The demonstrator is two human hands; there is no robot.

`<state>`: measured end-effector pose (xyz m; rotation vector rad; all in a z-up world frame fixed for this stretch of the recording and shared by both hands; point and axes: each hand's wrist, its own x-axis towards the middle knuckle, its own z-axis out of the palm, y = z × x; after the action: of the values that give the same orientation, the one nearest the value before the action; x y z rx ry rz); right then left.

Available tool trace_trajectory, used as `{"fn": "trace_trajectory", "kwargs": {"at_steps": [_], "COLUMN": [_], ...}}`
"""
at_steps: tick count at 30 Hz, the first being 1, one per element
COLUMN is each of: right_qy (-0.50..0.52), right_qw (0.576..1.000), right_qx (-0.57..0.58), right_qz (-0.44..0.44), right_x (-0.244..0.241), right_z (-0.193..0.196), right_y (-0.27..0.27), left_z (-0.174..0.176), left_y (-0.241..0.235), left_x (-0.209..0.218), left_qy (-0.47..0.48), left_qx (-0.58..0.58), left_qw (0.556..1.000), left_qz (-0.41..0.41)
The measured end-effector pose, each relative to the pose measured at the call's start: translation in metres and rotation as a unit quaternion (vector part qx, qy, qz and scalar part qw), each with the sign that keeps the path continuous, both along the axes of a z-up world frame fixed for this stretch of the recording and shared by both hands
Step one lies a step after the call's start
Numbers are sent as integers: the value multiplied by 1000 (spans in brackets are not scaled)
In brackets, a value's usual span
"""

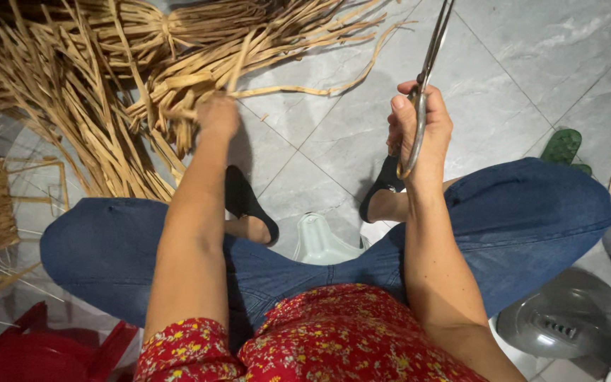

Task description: The person sits cross-legged on a tiled floor and uses shears to cut long dried plant fibers into shorter pieces. The cut pieces are dropped onto a pile on the floor.

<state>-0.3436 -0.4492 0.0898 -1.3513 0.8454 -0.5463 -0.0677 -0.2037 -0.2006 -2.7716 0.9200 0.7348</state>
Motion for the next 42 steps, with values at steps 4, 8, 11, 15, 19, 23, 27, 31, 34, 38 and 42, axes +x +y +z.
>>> {"fn": "trace_trajectory", "kwargs": {"at_steps": [4,8,11,15,19,23,27,31,34,38,42], "right_qy": [6,-17,-49,-56,-19,-10,-42,-32,-62,-60,-61], "right_qw": [1000,1000,998,996,989,978,981,984,991,997,994], "right_qx": [8,20,46,34,52,60,35,9,13,1,16], "right_qz": [-12,-4,7,53,134,199,185,173,117,47,88], "right_x": [0,-4,-9,-14,-16,-15,-17,-20,-18,-19,-21], "right_z": [1,5,10,17,19,13,10,11,7,1,-9], "right_y": [2,5,8,20,41,59,50,41,40,40,67], "left_z": [30,108,180,256,296,312,320,326,329,334,332], "left_y": [-54,-98,-109,-98,-79,-65,-64,-68,-69,-63,-64], "left_x": [-27,-51,-56,-68,-76,-88,-107,-129,-133,-117,-103], "left_qy": [75,410,459,493,497,486,525,529,480,422,427], "left_qx": [-244,-459,-486,-546,-598,-644,-654,-601,-689,-749,-781], "left_qw": [961,733,680,599,538,504,480,574,530,458,355], "left_qz": [102,291,301,316,326,309,258,170,114,225,285]}}
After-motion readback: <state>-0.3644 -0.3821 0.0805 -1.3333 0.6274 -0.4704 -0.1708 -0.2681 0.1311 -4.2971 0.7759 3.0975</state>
